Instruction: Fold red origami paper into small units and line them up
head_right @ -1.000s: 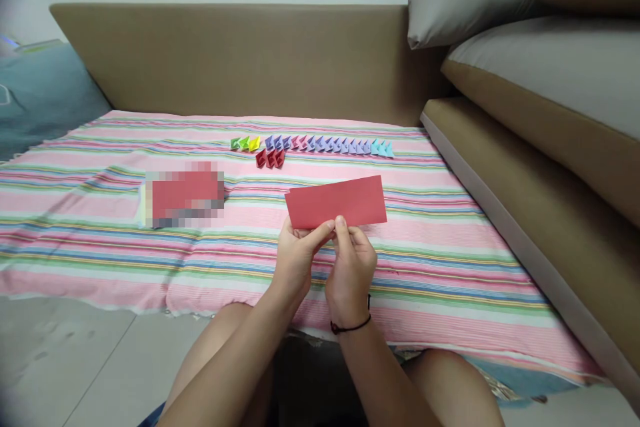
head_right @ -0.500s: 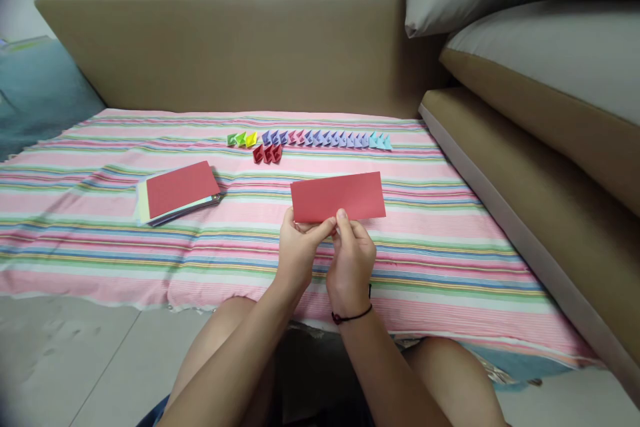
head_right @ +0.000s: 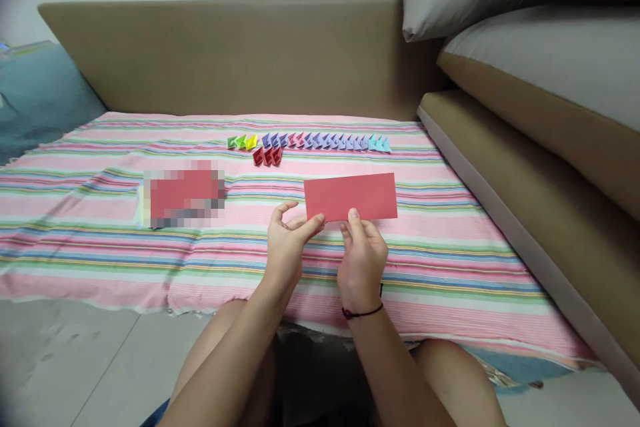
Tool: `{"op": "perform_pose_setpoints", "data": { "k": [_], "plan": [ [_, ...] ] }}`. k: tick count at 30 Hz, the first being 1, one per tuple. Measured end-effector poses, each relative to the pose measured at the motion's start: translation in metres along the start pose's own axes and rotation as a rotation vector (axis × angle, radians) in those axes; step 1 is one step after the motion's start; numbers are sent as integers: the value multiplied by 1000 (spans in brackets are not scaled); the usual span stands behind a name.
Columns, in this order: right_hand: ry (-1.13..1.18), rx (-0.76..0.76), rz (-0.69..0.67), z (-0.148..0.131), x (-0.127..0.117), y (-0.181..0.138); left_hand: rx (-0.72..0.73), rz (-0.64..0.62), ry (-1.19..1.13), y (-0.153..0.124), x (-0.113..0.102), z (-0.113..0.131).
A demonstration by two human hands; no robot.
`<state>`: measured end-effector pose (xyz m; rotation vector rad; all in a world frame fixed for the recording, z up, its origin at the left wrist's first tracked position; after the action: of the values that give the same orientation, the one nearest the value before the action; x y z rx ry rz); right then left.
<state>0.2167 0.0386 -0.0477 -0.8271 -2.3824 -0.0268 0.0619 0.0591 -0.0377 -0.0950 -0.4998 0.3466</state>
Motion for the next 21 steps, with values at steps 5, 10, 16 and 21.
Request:
{"op": "perform_pose_setpoints", "data": {
  "k": [5, 10, 16, 21],
  "plan": [
    [-9, -43, -17, -8, -2, 3, 130, -76, 89, -5, 7, 19],
    [-36, -113, -46, -19, 3, -1, 250, -107, 116, -15, 12, 38],
    [1, -169, -86, -27, 9, -5, 282, -129, 62, -17, 12, 47],
    [-186, -443, 87, -62, -8, -12, 75, -236, -68, -6, 16, 25]
  ]
}}
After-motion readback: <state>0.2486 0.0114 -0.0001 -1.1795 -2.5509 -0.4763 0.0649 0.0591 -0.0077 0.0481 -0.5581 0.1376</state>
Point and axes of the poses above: each hand's wrist, its own y-axis towards the middle knuckle, its own x-axis out of the palm, z = x × y, the point moved 10 cm from there along y, towards the middle knuckle, and after that the axes turned 5 degrees about z, right-handed, at the moved point
